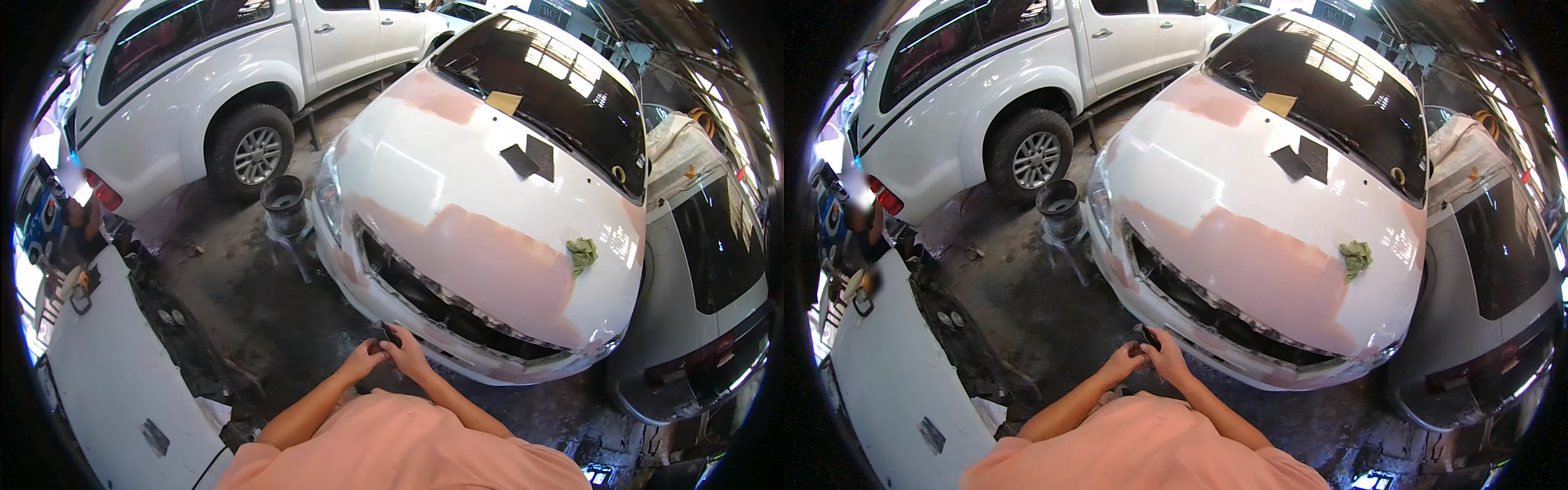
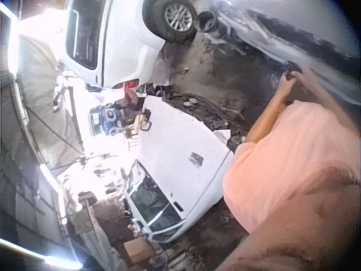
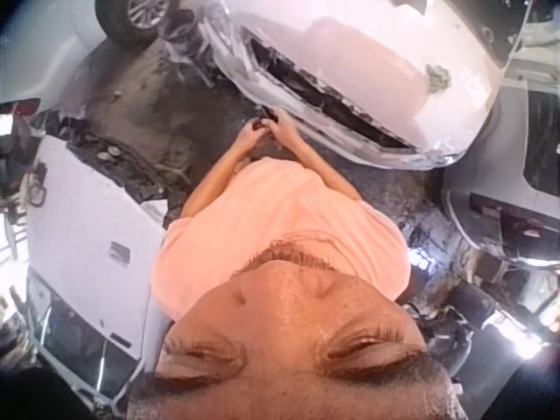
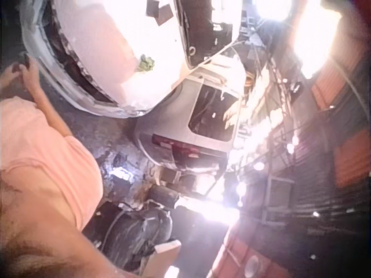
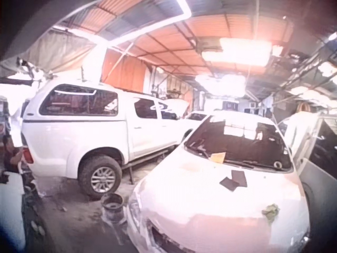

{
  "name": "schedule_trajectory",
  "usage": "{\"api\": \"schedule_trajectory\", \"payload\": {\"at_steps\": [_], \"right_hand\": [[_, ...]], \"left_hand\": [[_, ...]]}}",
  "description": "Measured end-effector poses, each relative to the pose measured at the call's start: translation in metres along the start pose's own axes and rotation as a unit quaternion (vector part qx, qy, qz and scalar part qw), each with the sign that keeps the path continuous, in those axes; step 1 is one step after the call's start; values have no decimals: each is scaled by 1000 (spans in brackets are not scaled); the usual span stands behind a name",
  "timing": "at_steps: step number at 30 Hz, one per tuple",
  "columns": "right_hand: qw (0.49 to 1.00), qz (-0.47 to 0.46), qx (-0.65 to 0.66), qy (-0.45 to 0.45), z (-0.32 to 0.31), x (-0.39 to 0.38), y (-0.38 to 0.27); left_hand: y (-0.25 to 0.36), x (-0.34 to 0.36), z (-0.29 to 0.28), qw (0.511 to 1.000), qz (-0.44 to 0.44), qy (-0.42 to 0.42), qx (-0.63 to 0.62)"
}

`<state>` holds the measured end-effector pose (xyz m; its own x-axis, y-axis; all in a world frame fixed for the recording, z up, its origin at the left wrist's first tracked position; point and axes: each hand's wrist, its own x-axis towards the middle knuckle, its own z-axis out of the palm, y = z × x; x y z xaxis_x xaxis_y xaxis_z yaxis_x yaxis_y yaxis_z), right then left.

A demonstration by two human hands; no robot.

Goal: The person sands the hood of a white car using a sanding block, periodically wiping the surface with a wet sponge and rinsing the sponge in a bucket of water.

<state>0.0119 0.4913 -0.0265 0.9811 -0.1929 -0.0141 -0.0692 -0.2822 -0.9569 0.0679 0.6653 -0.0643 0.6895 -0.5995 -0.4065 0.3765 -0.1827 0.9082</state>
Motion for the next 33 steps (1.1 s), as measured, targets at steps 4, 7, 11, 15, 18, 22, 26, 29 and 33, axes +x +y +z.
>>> {"api": "schedule_trajectory", "payload": {"at_steps": [4, 7, 11, 15, 18, 22, 26, 29, 33], "right_hand": [[999, -19, -25, -42, 45, 36, -16], [997, -62, -32, 20, 71, 58, -21], [975, -157, -136, 82, 81, 77, -62], [979, -174, -94, -49, 89, 109, -61], [976, -193, -98, -34, 100, 146, -62], [976, -157, -149, -32, 104, 200, -86], [976, -162, -146, -2, 96, 257, -92], [988, -129, -81, 21, 82, 297, -105], [998, -50, -13, 32, 52, 344, -115]], "left_hand": [[-5, -8, -47, 988, 9, 46, -150], [7, -8, -75, 974, -27, 88, -205], [22, -6, -117, 945, -5, 201, -258], [52, 19, -148, 917, 75, 225, -320], [77, 45, -163, 917, 105, 231, -307], [110, 81, -180, 912, 95, 200, -345], [140, 125, -197, 917, 93, 165, -350], [168, 155, -207, 941, 126, 93, -301], [205, 200, -205, 969, 154, 27, -194]]}}
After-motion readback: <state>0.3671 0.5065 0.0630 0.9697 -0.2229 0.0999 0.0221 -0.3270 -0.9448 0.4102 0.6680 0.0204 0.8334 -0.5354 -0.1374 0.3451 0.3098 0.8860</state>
